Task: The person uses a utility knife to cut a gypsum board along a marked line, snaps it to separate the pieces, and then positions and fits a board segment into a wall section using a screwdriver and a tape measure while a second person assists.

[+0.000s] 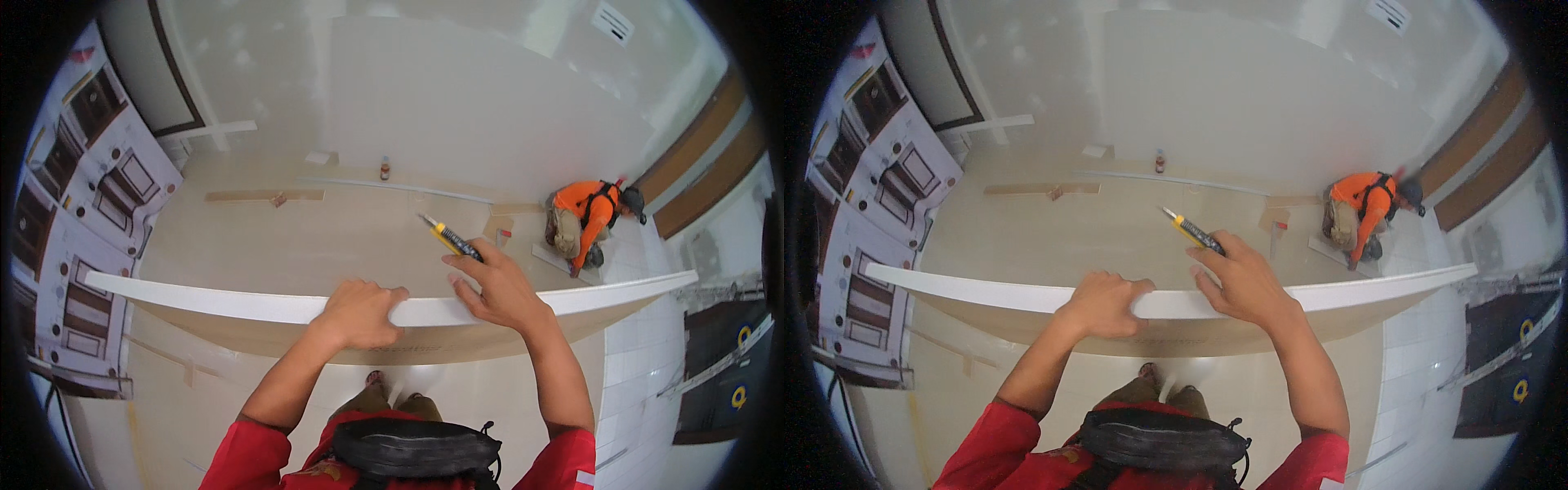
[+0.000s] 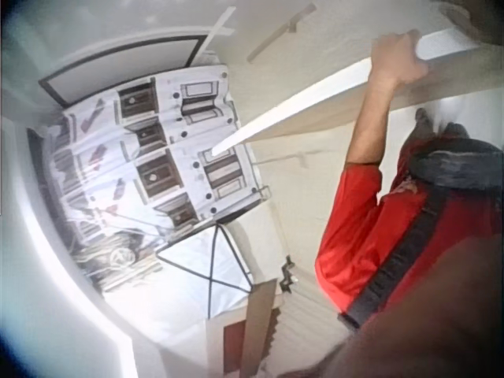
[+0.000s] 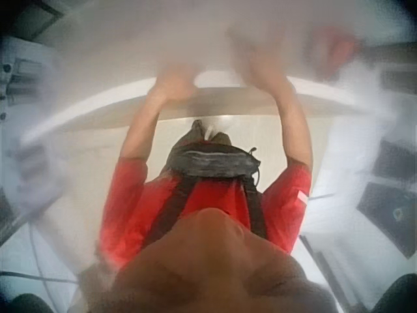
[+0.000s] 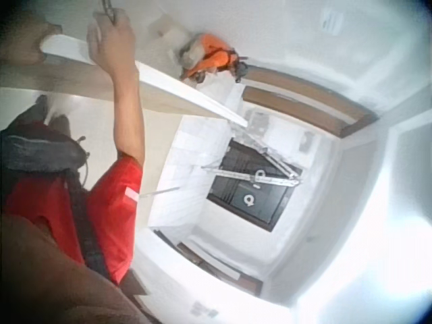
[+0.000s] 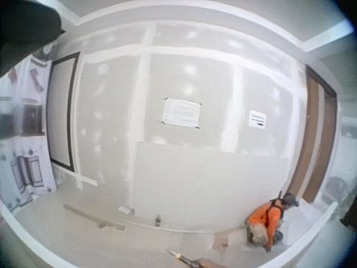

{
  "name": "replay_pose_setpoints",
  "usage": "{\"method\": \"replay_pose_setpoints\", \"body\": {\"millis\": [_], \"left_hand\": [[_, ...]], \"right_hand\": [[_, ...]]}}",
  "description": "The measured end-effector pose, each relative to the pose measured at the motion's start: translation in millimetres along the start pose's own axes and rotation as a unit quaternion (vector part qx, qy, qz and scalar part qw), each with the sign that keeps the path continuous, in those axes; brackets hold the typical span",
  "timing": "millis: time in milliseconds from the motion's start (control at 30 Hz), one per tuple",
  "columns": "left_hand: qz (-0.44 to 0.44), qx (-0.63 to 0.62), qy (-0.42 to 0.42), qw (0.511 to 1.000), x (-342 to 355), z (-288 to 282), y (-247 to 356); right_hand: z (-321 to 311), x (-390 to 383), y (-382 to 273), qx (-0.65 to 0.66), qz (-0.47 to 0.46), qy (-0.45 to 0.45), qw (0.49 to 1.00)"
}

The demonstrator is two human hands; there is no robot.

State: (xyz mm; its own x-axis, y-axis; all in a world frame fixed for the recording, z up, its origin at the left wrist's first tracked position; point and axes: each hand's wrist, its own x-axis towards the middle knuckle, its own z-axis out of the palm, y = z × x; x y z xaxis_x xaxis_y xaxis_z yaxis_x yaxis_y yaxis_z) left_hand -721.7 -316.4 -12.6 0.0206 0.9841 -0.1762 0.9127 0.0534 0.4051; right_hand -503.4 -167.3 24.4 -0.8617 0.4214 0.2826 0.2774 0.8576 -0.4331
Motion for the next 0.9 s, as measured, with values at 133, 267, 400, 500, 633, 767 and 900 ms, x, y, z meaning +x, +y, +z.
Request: {"method": "replay_pose_setpoints", "body": {"millis": [133,267,400,500,633,767,900], "left_hand": [[0.005,-0.024,-0.017,1.0,0,-2,6],[-0.008,-0.046,-0.02,0.999,0,4,8],[-0.049,-0.076,-0.022,0.996,-2,9,15],[-0.079,-0.076,-0.016,0.994,-3,10,21],[-0.069,-0.09,0.039,0.993,-11,15,28],[-0.035,-0.091,0.1,0.99,-24,22,38],[-0.212,-0.111,0.072,0.968,-9,30,68]], "right_hand": [[9,17,22,0.013,0.002,-0.176,0.984],[22,15,34,0.072,-0.004,-0.299,0.952],[21,15,36,0.128,-0.035,-0.4,0.907],[15,19,36,0.12,-0.03,-0.463,0.878],[16,17,35,0.101,-0.079,-0.448,0.885],[29,9,43,0.083,-0.144,-0.431,0.887],[37,-2,50,0.121,-0.128,-0.415,0.892]]}}
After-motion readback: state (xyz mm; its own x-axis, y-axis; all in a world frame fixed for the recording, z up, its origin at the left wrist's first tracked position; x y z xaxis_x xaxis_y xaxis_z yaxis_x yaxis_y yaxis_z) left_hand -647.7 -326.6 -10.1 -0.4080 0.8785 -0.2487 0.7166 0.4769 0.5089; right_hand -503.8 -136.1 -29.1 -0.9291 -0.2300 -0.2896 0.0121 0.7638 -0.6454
